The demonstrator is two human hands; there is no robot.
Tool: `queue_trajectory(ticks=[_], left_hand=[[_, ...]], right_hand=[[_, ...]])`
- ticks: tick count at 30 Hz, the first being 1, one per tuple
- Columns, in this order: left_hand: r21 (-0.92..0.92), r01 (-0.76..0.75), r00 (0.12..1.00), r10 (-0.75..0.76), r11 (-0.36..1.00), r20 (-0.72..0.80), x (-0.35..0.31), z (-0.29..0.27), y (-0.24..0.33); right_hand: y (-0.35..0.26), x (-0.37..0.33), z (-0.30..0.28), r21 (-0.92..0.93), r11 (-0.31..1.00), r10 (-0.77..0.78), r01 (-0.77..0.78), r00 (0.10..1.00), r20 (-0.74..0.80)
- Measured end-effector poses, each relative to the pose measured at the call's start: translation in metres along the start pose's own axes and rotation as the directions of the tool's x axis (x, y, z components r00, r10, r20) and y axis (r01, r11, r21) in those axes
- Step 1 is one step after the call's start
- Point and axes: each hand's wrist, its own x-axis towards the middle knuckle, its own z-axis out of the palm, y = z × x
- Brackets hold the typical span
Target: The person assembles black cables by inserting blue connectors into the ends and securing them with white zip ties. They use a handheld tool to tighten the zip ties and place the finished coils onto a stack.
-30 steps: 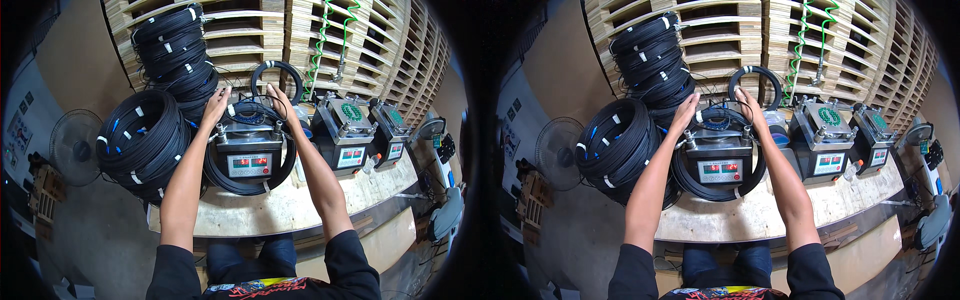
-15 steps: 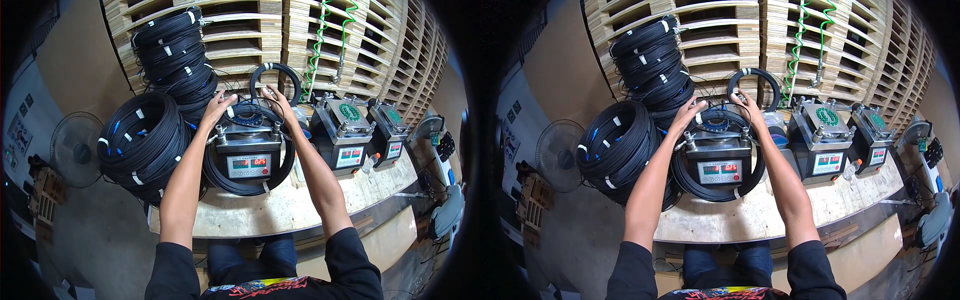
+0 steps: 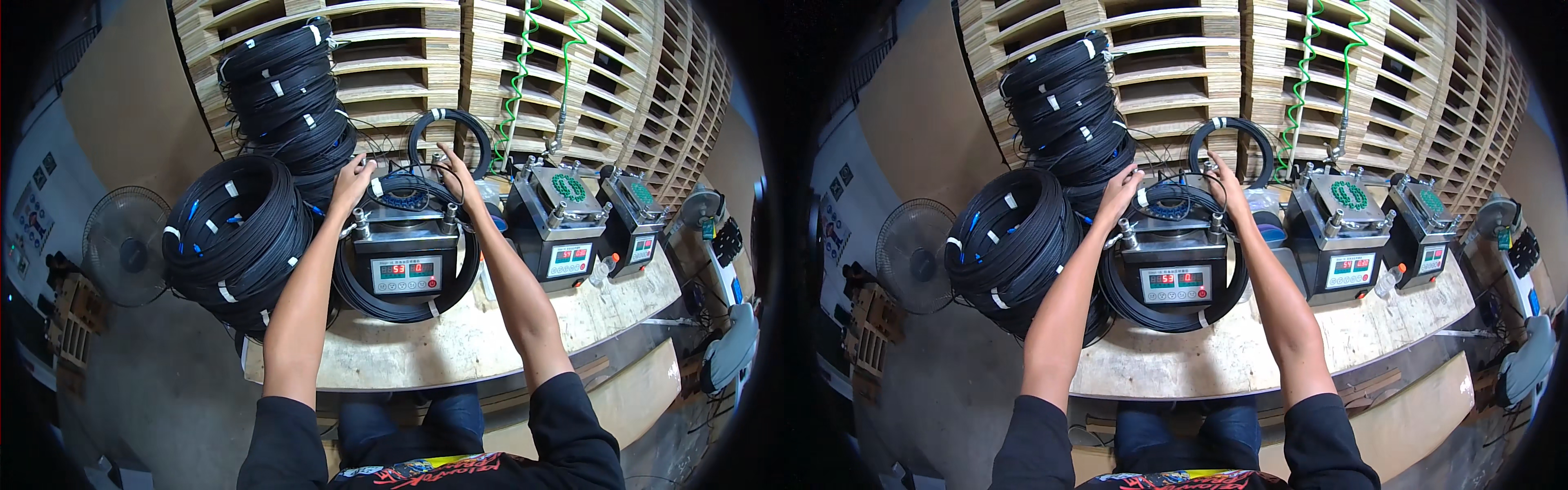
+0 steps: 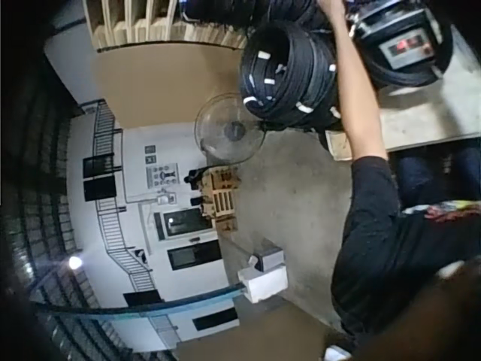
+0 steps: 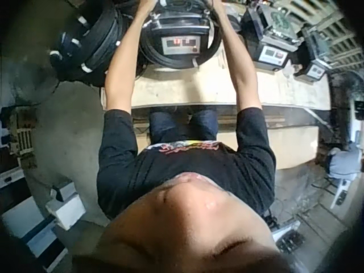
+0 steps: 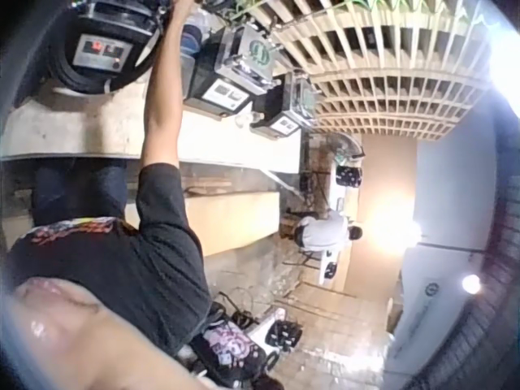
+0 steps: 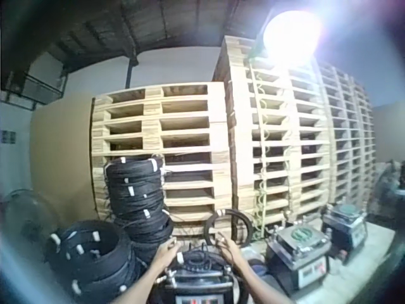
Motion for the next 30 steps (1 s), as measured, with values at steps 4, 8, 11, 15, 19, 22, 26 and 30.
queue_trajectory(ticks=[4,8,11,15,19,22,26,30], left_hand=[[-0.035,-0.012,1.0,0.012,0.999,-0.019,0.002,0.0,-0.007],[-0.018,-0.012,1.0,0.012,1.0,-0.015,0.0,0.005,-0.001],[0.014,-0.01,0.999,0.01,1.0,-0.032,0.005,0.006,-0.007],[0.029,-0.008,0.999,0.01,1.0,-0.041,0.009,0.004,-0.016],[0.075,-0.007,1.0,0.009,0.997,-0.022,0.008,0.004,-0.014],[0.053,-0.031,0.999,0.033,0.998,-0.031,0.01,-0.004,-0.025],[0.0,-0.067,0.998,0.067,0.998,-0.003,0.015,0.008,-0.024],[-0.028,-0.089,0.996,0.088,0.996,-0.027,0.016,0.003,-0.038]], right_hand=[[-0.003,-0.001,0.0,-0.001,1.0,0.021,-0.021,0.999,0.031],[0.009,0.0,-0.004,-0.047,0.998,0.038,-0.038,0.999,-0.003],[0.016,0.003,-0.001,0.003,0.999,-0.045,0.045,0.998,-0.036],[0.016,0.0,0.0,0.026,0.997,-0.069,0.07,0.997,-0.026],[0.012,0.0,-0.004,-0.039,0.997,-0.059,0.059,0.998,0.004],[0.002,0.003,0.005,-0.005,0.998,0.067,-0.067,0.998,0.019],[0.024,0.003,-0.007,-0.029,0.999,-0.037,0.036,0.999,-0.027],[0.009,0.001,0.001,-0.079,0.997,-0.007,0.006,1.0,-0.017]])
